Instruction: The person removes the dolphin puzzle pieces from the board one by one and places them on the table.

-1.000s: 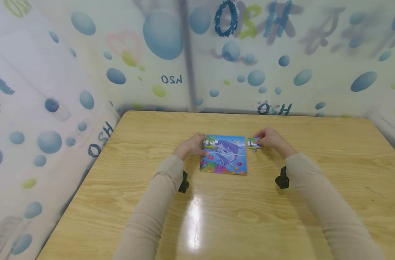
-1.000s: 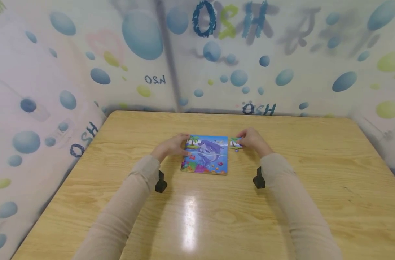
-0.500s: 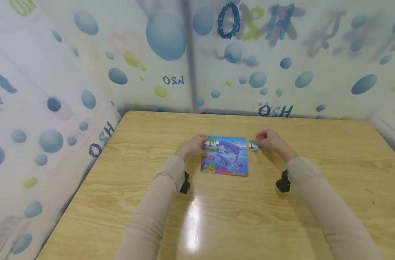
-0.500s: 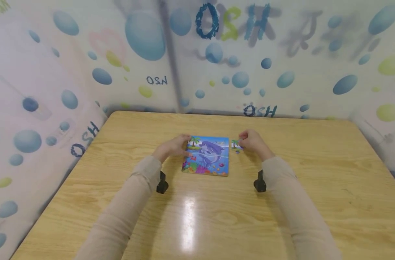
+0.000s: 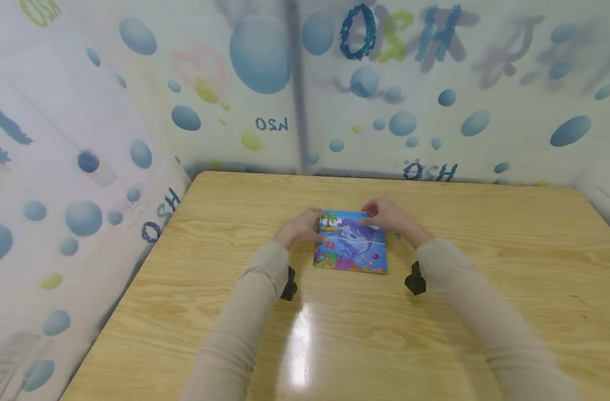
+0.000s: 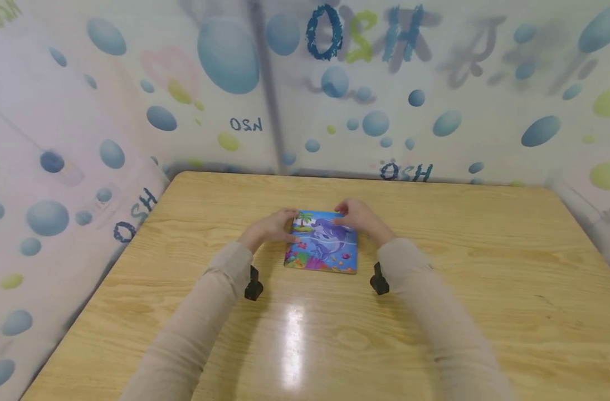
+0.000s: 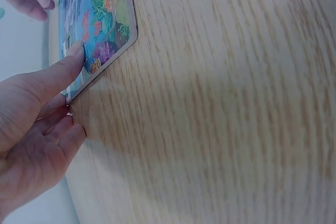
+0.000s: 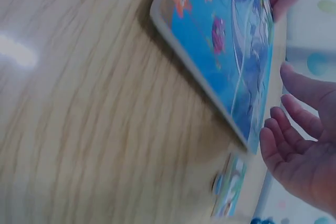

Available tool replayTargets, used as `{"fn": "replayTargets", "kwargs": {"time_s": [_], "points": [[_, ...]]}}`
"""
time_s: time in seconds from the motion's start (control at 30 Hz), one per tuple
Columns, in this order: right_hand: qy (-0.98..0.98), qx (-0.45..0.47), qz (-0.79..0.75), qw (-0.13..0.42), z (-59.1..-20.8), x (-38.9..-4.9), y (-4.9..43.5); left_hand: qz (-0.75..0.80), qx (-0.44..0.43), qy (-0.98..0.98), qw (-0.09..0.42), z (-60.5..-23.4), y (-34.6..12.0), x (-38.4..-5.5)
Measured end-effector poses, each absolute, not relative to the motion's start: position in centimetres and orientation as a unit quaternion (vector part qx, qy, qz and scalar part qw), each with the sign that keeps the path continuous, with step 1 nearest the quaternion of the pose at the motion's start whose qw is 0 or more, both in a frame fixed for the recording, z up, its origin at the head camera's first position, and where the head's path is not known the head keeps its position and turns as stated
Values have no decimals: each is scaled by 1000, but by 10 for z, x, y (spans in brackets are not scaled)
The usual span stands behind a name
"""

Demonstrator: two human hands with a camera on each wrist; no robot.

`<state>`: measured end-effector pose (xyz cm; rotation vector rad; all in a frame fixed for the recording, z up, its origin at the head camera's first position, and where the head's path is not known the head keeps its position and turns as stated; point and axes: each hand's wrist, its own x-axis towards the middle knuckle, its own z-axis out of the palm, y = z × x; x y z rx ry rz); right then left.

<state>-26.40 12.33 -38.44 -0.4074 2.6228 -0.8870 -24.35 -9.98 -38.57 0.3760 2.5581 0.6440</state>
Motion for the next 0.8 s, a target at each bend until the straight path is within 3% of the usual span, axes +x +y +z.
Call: {"fn": "replayTargets", "kwargs": {"time_s": [0.4,0.8], "points": [[947,-157,-216,178,-385,-266,90,241,133,932,236,-385,-99,-240],[944,-143,-221,200,-383,-272,85,242,129,932,235,-384,-99,-240]]}}
